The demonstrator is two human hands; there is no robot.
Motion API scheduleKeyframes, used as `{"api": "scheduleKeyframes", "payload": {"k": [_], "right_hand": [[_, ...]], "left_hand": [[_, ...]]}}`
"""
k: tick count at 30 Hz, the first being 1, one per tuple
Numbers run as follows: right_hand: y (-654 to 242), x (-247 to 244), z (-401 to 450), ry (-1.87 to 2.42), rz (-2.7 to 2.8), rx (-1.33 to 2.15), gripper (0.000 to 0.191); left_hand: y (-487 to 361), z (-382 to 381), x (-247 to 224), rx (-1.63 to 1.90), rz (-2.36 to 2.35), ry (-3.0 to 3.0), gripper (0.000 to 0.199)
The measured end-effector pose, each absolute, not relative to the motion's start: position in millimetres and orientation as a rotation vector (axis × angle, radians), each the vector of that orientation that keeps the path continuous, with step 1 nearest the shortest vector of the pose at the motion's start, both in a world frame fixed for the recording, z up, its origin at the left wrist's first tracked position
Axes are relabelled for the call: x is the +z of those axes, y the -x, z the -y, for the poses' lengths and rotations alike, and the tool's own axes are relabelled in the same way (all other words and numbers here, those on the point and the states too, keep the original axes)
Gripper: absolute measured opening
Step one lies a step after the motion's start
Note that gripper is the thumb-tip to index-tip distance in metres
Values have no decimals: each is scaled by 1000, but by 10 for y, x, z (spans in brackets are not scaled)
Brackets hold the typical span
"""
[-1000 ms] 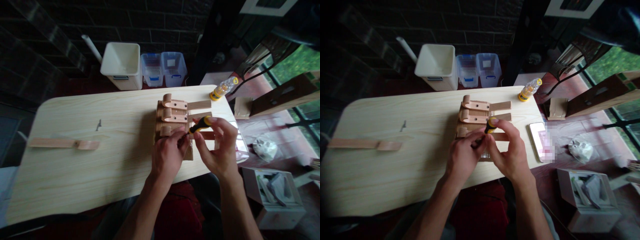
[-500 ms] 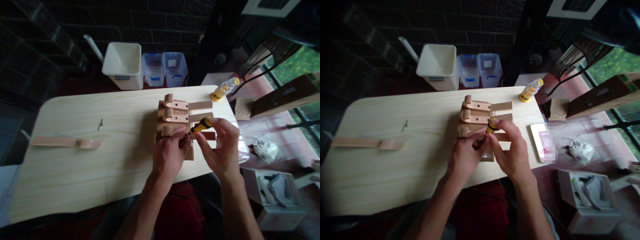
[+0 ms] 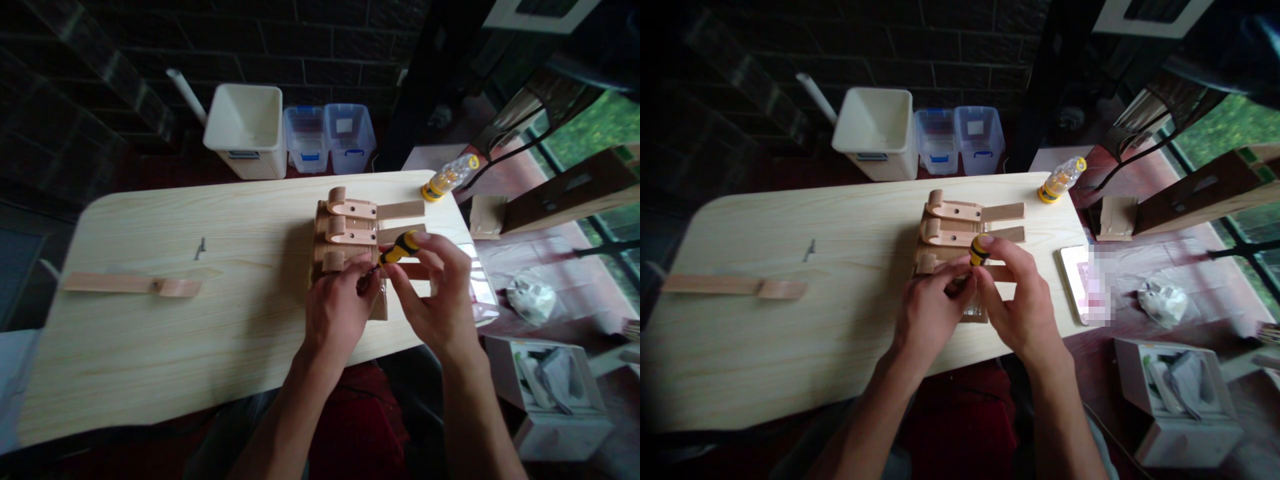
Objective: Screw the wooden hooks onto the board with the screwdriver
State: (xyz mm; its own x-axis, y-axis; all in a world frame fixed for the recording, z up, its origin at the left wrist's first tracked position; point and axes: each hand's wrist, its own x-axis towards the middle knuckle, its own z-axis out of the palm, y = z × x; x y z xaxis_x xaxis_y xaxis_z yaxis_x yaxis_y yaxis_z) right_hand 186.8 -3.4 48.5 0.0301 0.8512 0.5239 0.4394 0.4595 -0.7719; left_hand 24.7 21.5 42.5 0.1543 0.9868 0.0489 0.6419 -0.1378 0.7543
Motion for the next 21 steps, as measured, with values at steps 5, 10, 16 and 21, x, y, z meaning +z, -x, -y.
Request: {"api": "scheduleKeyframes", "payload": {"k": [5, 10, 16, 21], "right_hand": [[-1895, 416, 7, 1154, 1597, 402, 77], [-1881, 394, 9, 1143, 1605, 361, 78], [-1871, 491, 45, 1145, 1635, 373, 77], [-1888, 521, 45, 1147, 1636, 473, 73]], "left_hand": [[-253, -213, 429, 760, -1539, -1836, 19], [-244, -207, 416, 762, -1537, -1836, 18], [-237, -209, 407, 750, -1528, -1845, 21], [-252, -208, 411, 778, -1542, -1847, 20]]}}
